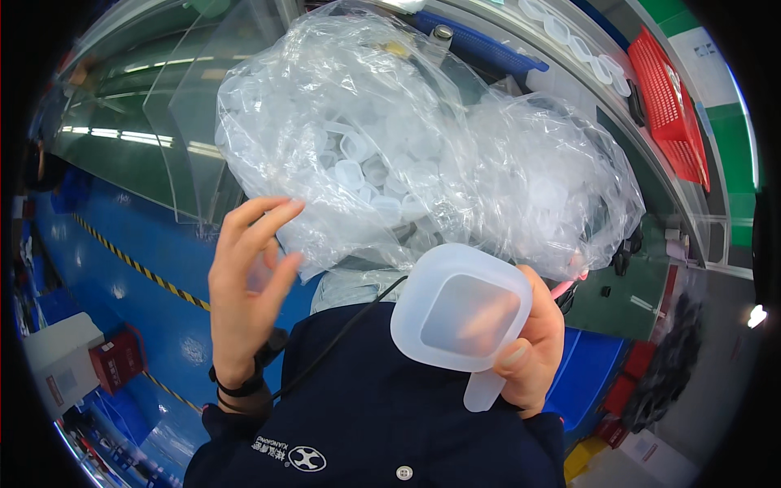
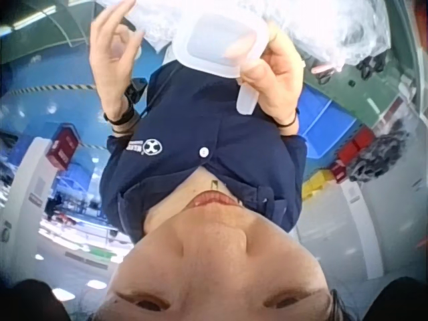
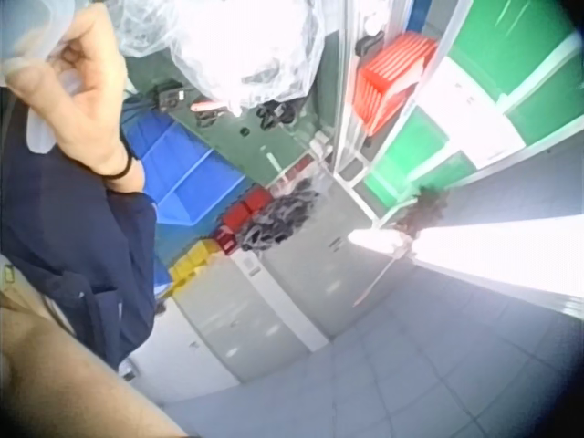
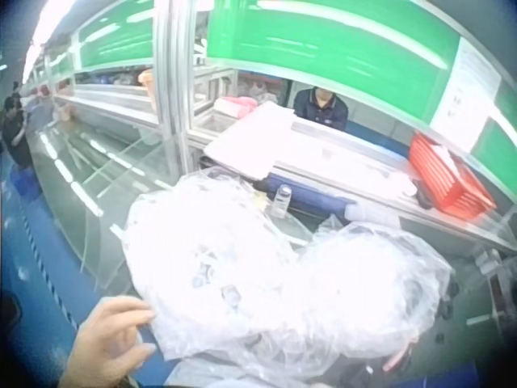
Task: Inspecting and sorting small clear plastic pieces at a factory workstation.
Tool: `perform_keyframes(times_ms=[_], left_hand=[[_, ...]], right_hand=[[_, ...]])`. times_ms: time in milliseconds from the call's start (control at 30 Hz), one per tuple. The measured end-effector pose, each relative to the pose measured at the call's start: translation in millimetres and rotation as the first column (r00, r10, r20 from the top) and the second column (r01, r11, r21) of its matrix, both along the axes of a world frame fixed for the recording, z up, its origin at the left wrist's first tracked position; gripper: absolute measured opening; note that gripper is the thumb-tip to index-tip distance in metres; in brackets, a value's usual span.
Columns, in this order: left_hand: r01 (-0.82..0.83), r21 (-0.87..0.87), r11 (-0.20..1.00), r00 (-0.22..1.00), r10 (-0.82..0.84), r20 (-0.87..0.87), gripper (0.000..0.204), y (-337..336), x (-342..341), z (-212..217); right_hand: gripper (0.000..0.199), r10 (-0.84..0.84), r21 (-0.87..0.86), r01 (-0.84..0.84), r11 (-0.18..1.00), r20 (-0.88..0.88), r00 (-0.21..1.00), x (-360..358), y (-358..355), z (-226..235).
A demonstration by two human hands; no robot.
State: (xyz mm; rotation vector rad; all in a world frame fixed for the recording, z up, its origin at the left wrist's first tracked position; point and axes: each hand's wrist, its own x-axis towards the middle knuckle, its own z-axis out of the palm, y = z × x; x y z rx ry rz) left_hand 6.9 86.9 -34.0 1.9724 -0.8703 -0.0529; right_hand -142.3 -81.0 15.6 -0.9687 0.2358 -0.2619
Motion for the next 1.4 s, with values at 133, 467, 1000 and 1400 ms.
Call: perform_keyframes(times_ms=[133,467,1000,1400], left_hand=[[0.135,-0.306,0.942,0.855,-0.267,-0.444,0.044,-25,-12,36],[0.308,-0.390,0.868,0.692,-0.486,-0.534,0.016,-59,-24,55],[0.208,-0.598,0.774,0.526,-0.604,-0.599,0.045,-53,-32,57],[0.178,-0.345,0.922,0.622,-0.377,-0.687,0.054,-28,-12,37]], right_hand=[[0.024,0.005,-0.080,-0.006,0.997,-0.009,1.000,-3,-2,1],[0.022,-0.018,-0.466,0.009,0.885,-0.015,1.000,2,1,-6],[0.021,-0.103,-0.157,0.104,0.982,0.010,0.995,1,1,-5],[0.023,-0.118,-0.283,0.137,0.949,0.085,0.989,3,-7,-6]])
